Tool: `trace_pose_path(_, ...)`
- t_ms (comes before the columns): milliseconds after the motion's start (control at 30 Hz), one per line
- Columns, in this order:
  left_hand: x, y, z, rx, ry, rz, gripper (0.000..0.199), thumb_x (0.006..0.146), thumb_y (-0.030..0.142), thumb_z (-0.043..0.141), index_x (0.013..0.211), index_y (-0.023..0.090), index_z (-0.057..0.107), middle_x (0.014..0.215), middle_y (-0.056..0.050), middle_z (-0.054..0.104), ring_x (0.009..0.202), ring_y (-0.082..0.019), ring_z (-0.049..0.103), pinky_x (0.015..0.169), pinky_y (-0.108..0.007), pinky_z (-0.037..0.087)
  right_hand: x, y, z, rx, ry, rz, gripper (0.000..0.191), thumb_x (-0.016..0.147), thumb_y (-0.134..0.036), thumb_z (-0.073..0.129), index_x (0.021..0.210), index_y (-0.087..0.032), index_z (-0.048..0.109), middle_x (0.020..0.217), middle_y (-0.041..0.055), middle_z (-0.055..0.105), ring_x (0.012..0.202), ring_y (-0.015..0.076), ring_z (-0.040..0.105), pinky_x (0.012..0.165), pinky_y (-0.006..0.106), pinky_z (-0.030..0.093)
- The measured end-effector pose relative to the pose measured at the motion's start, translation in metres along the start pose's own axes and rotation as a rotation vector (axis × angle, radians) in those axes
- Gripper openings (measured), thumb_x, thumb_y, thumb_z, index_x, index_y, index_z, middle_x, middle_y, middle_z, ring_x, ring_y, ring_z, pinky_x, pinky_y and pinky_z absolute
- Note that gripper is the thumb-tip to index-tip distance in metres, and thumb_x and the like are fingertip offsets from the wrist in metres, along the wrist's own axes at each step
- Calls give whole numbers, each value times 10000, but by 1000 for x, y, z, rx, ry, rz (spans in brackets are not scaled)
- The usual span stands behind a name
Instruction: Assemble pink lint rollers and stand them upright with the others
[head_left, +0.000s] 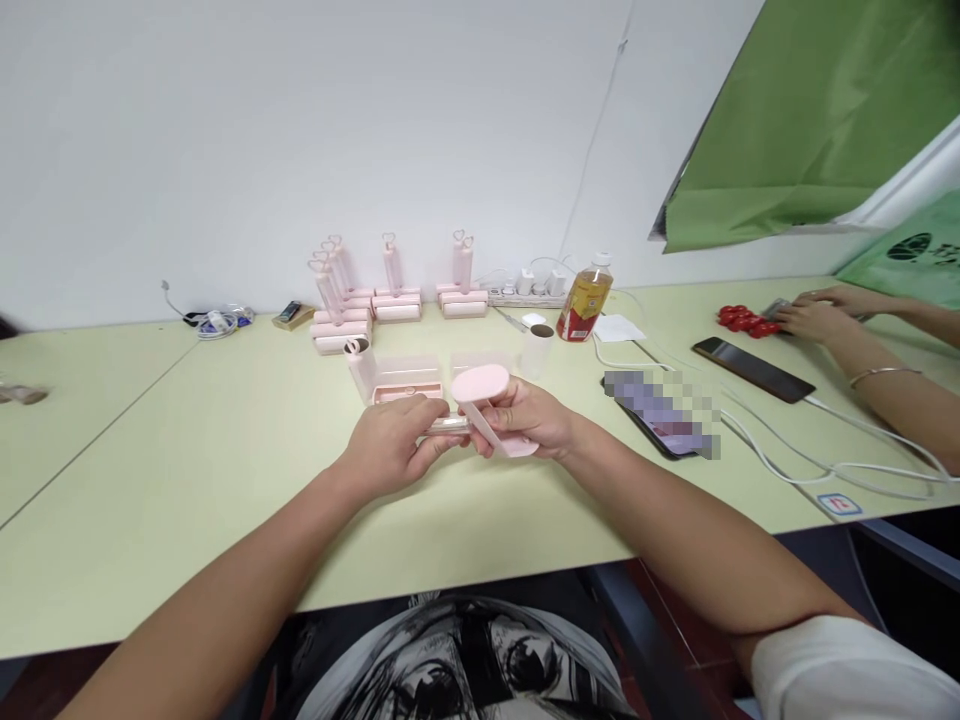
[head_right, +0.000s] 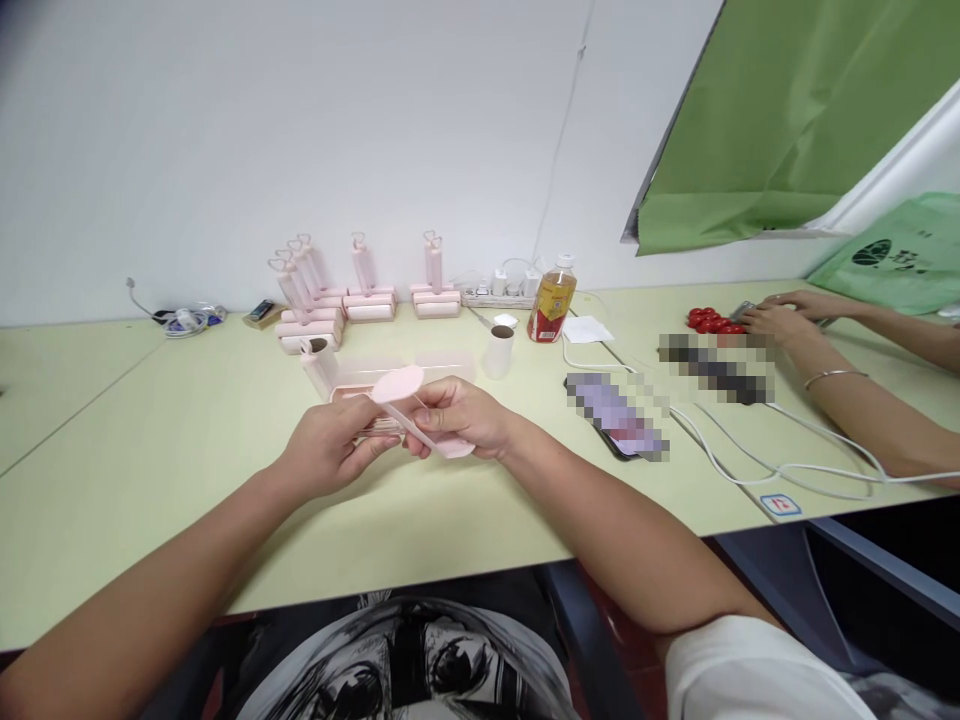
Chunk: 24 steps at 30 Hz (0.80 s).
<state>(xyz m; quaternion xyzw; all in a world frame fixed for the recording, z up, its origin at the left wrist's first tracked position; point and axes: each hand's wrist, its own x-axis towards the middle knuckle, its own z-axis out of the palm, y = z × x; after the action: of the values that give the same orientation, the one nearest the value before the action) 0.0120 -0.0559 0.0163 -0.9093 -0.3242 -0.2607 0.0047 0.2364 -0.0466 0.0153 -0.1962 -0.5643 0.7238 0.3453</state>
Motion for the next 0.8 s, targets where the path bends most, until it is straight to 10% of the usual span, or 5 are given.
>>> trace_pose_path(800, -1, 6, 2, 48, 168, 94, 318, 946, 439, 489, 1008, 180, 664, 725, -41, 658, 677, -165, 606, 600, -271, 419, -11, -7, 12, -130, 14, -79, 361, 739, -485, 796, 792, -142, 695, 627, 43, 694, 548, 145, 627, 564, 270, 488)
